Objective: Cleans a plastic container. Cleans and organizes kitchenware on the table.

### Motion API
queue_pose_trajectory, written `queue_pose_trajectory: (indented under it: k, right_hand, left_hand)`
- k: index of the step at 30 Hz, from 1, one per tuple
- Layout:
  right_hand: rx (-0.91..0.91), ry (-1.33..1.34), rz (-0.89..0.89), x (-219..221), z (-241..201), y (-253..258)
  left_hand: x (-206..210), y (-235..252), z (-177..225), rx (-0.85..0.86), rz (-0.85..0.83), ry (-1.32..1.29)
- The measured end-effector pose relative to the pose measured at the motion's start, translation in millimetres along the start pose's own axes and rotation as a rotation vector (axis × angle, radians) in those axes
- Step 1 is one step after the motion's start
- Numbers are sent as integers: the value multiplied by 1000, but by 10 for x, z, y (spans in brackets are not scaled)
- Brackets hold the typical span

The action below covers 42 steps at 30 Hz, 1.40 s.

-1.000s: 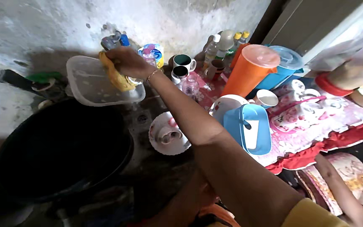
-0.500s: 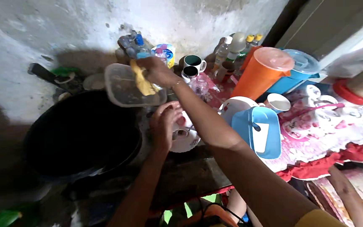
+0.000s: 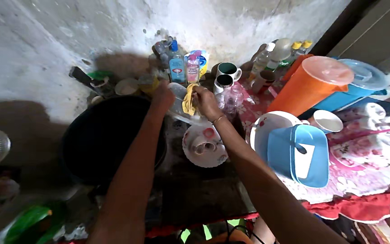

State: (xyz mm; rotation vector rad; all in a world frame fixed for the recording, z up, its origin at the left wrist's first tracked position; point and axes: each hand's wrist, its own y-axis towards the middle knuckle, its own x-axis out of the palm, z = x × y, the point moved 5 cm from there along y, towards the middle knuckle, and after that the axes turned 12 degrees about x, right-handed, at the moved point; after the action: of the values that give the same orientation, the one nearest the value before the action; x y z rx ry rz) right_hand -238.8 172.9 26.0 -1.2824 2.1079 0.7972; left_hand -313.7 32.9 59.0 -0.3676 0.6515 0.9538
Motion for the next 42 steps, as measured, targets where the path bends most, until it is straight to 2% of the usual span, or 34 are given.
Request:
queue_pose_trajectory:
  k: [2, 4, 6, 8, 11, 15, 18, 20, 21, 23, 26, 28, 30, 32, 34, 37, 42]
  right_hand:
    - [22, -89, -57, -10, -166, -278]
    - [26, -148, -248, 87, -198, -445]
    - [93, -206, -433, 183, -28, -384]
    - [129, -205, -517, 277, 191, -188]
    - [155, -171, -397, 281, 151, -80]
    - [56, -46, -337, 325, -260, -242]
    - [-117, 214, -266, 360, -200, -307]
    - [-126, 315, -280, 390, -124, -343]
    - [-122, 327, -277, 409, -82, -388]
    - [-120, 187, -285, 371, -16, -480]
    - [38, -133, -343, 359, 226, -550]
    - [92, -206, -397, 386, 293, -548]
    - [78, -184, -410, 406, 218, -524]
    - [111, -85, -360, 378, 112, -452]
    - [204, 49, -255, 289, 25, -368]
    - [281, 122, -161, 233, -30, -298]
    - [326, -46, -440, 276, 26, -368]
  left_hand:
    - [71, 64, -53, -17, 36, 8]
    - [112, 89, -69, -18, 40, 48]
    - [169, 85, -32, 25, 30, 103]
    - [238, 107, -46, 34, 9, 93]
    - [328, 193, -103, 22, -34, 52]
    - [350, 206, -134, 30, -82, 101]
    - [345, 199, -122, 21, -93, 104]
    - [350, 193, -116, 31, -92, 75]
    - [358, 191, -125, 36, -87, 74]
    - [349, 190, -130, 37, -70, 70]
    - [348, 205, -183, 10, -53, 34]
    - [369, 232, -220, -16, -59, -7]
    - [381, 248, -275, -30, -24, -142]
    - [419, 203, -300, -57, 0, -397]
    - [514, 135, -286, -90, -65, -535]
    - [531, 86, -231, -85, -104, -440]
    - [470, 149, -191, -22, -48, -305]
